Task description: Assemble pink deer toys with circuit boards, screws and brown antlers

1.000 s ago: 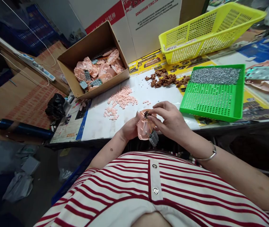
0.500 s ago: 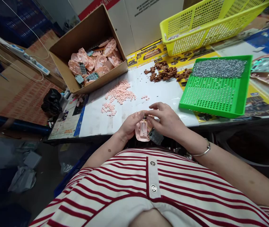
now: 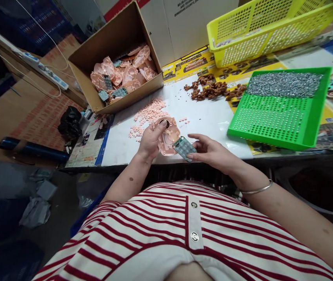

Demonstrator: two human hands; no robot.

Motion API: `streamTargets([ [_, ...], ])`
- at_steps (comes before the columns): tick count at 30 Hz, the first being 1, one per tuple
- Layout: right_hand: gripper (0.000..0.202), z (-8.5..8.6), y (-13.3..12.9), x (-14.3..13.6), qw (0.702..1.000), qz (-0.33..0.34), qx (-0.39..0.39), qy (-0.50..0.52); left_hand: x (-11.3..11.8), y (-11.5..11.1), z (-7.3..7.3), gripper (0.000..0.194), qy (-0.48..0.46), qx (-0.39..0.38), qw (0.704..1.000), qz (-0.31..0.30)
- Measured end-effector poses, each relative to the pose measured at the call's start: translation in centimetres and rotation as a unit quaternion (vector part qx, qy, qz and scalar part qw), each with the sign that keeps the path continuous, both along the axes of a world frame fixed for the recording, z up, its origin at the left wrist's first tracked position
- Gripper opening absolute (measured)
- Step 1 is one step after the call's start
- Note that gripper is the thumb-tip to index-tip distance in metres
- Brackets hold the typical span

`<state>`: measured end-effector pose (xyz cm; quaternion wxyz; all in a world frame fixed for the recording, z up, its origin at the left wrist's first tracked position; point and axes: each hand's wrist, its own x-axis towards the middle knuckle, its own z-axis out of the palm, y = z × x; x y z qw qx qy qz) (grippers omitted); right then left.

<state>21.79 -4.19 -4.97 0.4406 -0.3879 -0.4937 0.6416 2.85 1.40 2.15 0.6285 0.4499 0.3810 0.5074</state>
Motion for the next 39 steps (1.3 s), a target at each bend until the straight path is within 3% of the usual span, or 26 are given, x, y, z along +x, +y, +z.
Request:
streamTargets([
  [2,0.051,0.9,-0.2,0.2,0.999,-0.019,-0.008,-0.030,-0.2,0.2,-0.1,0.041,0.020,0.006,1.000,0.003],
  [4,0.040,1.9,-0.3,0.7,0.996,-0.070,0.001,-0.059,-0.5,0.1,-0.5,0.042,0.042,-0.006,0.999,-0.003],
  [7,0.035,3.8,-0.3,1.5,0.986,-0.147,0.046,-0.056,-0.5,-0.3,-1.6,0.040,0.066,-0.039,0.996,-0.038],
  [12,0.031,5.6,0.2,1.7,0.982,-0.163,0.085,-0.034,0.3,-1.4,-3.4,0.042,0.070,-0.104,0.986,-0.113],
  [18,0.029,4.9,0.8,0.8,0.981,-0.182,0.046,-0.050,0.4,-2.0,-3.9,0.065,0.006,-0.167,0.974,-0.155],
  [23,0.025,4.6,1.0,0.2,0.981,-0.183,0.026,-0.051,0.2,-2.6,-3.8,0.054,0.064,-0.103,0.982,-0.143],
  [28,0.028,4.2,0.9,0.1,0.977,-0.204,0.002,-0.056,0.4,-2.9,-3.6,0.045,0.062,-0.133,0.981,-0.129],
  [34,0.051,3.2,0.8,0.3,0.975,-0.217,0.002,-0.038,0.1,-2.6,-3.5,0.040,0.042,-0.165,0.975,-0.140],
  [39,0.044,2.9,0.6,0.3,0.975,-0.213,0.006,-0.056,0.1,-2.6,-3.7,0.045,0.043,-0.174,0.973,-0.146],
])
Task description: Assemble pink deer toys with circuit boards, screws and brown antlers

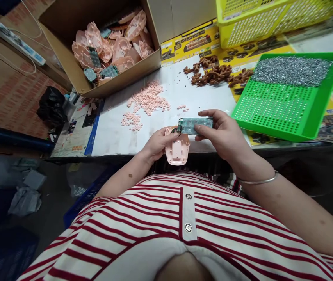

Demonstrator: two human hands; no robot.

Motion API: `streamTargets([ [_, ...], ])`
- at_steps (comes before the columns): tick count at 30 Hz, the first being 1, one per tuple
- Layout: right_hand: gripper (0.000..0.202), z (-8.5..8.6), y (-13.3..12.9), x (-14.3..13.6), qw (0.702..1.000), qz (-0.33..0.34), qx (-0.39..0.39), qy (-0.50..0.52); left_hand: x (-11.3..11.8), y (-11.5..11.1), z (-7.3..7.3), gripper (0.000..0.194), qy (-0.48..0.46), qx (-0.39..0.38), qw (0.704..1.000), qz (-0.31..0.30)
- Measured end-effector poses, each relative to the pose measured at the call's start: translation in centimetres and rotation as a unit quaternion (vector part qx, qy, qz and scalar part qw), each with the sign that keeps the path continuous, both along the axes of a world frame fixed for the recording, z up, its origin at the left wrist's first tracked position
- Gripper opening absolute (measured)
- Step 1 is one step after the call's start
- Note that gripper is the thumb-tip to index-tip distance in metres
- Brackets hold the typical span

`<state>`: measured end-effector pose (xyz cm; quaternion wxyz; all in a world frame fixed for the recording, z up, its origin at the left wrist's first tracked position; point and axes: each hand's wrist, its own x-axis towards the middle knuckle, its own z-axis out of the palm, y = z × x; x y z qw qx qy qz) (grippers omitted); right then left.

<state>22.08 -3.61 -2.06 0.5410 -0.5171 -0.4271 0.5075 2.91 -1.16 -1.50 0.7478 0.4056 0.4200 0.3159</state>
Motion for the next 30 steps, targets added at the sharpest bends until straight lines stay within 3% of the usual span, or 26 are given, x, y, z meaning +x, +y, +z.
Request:
streamTargets([
  [7,0.039,0.4,-0.9,0.1,1.000,-0.003,0.027,0.005,0.4,-0.1,-0.1,0.049,0.017,0.005,0.999,0.046],
  [17,0.035,-0.1,-1.5,0.6,0.999,-0.027,0.017,-0.012,0.2,0.1,0.2,0.041,0.006,-0.009,1.000,0.008],
  [30,0.040,0.9,-0.5,0.0,0.997,-0.003,0.043,-0.059,0.2,-0.1,-0.5,0.037,0.041,0.014,0.999,-0.006],
])
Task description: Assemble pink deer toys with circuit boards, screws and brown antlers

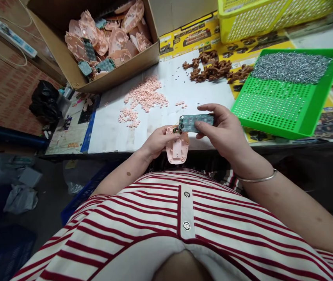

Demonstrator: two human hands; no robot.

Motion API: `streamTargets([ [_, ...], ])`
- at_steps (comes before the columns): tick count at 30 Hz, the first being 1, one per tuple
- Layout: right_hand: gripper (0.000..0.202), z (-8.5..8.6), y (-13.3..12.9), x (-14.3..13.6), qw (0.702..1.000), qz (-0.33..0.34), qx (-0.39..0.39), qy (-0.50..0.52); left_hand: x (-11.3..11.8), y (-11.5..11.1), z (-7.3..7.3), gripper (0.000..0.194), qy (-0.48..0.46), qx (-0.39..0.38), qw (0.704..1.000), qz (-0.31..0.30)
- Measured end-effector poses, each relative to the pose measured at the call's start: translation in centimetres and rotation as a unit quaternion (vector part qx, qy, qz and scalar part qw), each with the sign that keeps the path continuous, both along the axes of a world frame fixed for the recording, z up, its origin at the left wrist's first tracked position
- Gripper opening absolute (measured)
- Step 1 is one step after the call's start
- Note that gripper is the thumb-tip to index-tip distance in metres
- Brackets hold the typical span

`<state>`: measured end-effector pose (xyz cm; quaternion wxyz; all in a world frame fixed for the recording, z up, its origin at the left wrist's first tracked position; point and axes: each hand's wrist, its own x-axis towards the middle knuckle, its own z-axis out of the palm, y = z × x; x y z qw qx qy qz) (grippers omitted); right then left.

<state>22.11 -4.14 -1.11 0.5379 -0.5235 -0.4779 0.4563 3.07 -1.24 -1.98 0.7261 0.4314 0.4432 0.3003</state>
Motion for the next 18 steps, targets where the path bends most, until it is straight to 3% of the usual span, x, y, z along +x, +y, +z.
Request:
streamTargets([
  [5,0.031,0.2,0.2,0.5,0.999,0.017,0.013,-0.030,-0.1,0.1,-0.3,0.033,0.002,0.009,1.000,0.001],
  [11,0.053,0.0,0.7,1.4,0.996,0.072,0.025,-0.049,0.2,0.2,0.1,0.027,-0.004,0.022,1.000,0.000],
  [18,0.067,-0.2,0.4,1.8,0.989,0.141,0.011,-0.031,0.3,0.1,0.2,0.042,0.003,-0.009,0.999,0.044],
])
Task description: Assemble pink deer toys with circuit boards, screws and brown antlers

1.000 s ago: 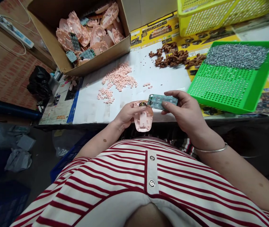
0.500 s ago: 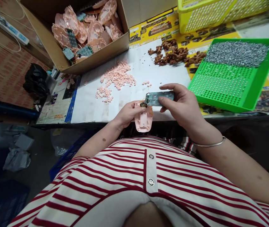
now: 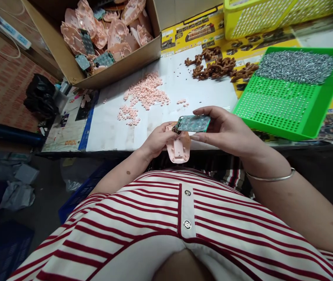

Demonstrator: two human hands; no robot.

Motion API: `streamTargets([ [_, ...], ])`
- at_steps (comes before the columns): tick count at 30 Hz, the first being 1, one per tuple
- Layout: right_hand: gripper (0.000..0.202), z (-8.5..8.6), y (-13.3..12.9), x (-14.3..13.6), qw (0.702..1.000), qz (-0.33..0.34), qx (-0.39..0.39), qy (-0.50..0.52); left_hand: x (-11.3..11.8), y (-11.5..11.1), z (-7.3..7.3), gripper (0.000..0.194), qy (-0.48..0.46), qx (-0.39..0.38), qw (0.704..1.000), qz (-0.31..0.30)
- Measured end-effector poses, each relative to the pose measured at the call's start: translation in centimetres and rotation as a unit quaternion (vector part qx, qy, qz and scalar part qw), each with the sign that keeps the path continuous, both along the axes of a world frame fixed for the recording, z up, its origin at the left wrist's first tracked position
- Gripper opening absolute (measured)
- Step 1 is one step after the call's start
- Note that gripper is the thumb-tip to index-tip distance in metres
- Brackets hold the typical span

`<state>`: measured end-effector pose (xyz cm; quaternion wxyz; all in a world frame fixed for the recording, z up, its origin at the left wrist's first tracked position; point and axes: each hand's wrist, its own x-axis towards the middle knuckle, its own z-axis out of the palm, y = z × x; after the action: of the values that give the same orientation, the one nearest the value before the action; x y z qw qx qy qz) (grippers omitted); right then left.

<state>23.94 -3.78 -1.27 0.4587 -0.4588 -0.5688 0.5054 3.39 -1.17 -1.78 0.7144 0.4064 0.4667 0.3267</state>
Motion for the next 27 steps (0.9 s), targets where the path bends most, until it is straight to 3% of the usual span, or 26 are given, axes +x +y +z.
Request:
streamTargets([
  [3,0.069,-0.1,-0.5,0.9,1.000,0.013,-0.002,-0.026,-0.2,-0.1,-0.1,0.043,-0.004,0.002,1.000,0.003],
  [7,0.055,0.1,-0.9,1.5,0.991,-0.041,0.049,-0.115,-0.2,-0.1,-0.3,0.045,0.003,0.003,1.000,0.000],
  [14,0.039,0.9,-0.4,-0.3,0.973,-0.107,0.111,-0.174,-0.2,-0.3,-0.3,0.036,0.013,0.037,0.999,-0.034],
  [23,0.039,2.0,0.4,-1.6,0.973,-0.081,0.119,-0.178,-0.2,-0.3,-0.2,0.034,0.002,0.042,0.998,-0.044],
  [27,0.033,2.0,0.5,-1.6,0.974,-0.053,0.129,-0.181,-0.3,-0.2,-0.4,0.043,0.006,0.025,1.000,-0.008],
])
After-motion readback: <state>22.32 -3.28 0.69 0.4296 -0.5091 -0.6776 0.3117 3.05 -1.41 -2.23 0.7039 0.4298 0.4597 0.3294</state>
